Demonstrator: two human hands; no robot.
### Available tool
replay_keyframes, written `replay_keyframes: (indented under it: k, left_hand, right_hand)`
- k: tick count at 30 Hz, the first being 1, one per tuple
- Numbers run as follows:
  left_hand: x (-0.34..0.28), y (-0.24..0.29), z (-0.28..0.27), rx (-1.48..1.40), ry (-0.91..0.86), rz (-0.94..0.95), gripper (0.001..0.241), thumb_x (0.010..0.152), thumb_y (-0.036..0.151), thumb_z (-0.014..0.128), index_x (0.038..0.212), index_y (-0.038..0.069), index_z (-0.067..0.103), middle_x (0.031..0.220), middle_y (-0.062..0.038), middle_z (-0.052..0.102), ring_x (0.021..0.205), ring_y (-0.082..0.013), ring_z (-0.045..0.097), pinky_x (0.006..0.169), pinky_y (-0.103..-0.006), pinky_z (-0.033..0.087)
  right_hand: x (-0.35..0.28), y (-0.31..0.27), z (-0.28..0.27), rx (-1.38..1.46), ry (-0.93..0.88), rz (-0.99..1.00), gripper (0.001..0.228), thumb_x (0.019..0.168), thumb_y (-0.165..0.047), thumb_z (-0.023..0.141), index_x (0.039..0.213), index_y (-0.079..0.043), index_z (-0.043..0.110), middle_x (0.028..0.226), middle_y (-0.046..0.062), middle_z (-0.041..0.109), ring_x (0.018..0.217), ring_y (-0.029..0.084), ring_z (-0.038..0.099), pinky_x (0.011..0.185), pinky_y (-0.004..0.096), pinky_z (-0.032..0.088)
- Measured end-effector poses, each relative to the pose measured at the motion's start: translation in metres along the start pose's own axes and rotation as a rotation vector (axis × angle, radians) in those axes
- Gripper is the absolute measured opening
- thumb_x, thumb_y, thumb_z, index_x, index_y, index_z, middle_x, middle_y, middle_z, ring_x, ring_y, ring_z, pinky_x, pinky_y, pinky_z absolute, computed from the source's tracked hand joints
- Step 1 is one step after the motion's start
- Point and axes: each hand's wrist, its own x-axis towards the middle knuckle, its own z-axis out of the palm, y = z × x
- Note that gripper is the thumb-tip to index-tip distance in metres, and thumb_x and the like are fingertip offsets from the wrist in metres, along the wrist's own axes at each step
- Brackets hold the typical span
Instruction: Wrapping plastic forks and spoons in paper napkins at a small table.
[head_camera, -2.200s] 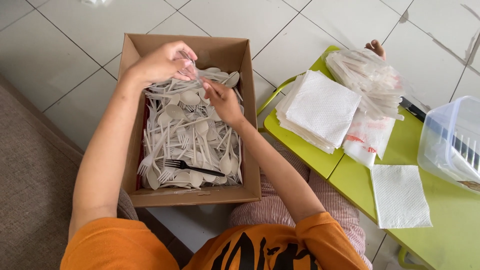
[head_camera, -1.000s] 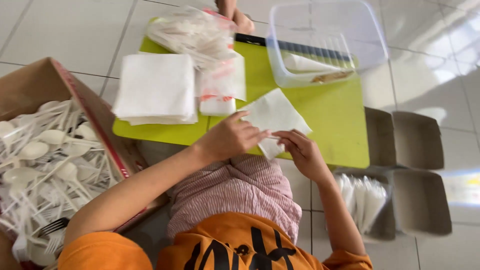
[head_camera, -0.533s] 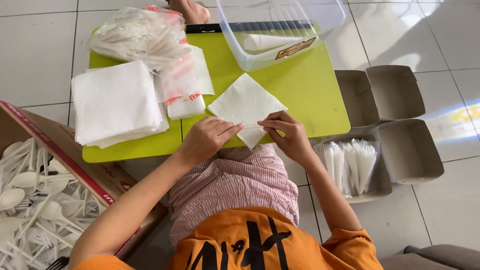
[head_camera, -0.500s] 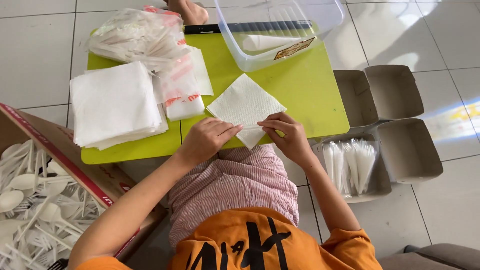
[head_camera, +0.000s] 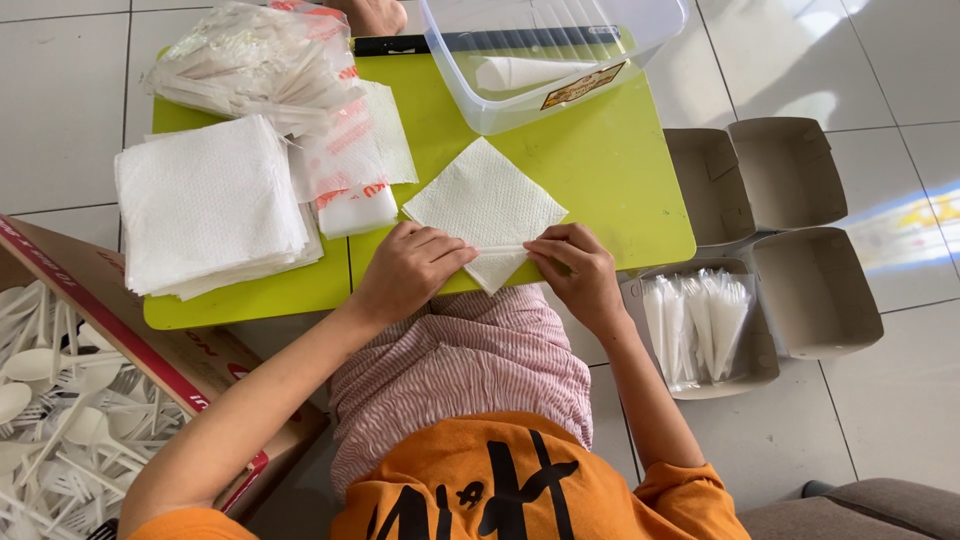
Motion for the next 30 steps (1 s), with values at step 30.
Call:
replay_keyframes:
  k: [30]
  left_hand:
    - [-0.004, -0.002, 0.017, -0.057, -0.005, -0.114, 0.006, 0.097, 0.023, 0.072, 0.100, 0.026, 0.077, 0.093, 0.007, 0.075, 0.093, -0.0113, 0.070, 0.081, -0.0304, 0.048]
  right_hand:
    - [-0.008, -0.002, 0.004, -0.021, 0.082, 0.085, 0.031, 0.088, 0.003, 0.059, 0.106, -0.010, 0.081, 0.099, 0.010, 0.076, 0.089, 0.029, 0.070, 0.078, 0.039, 0.053]
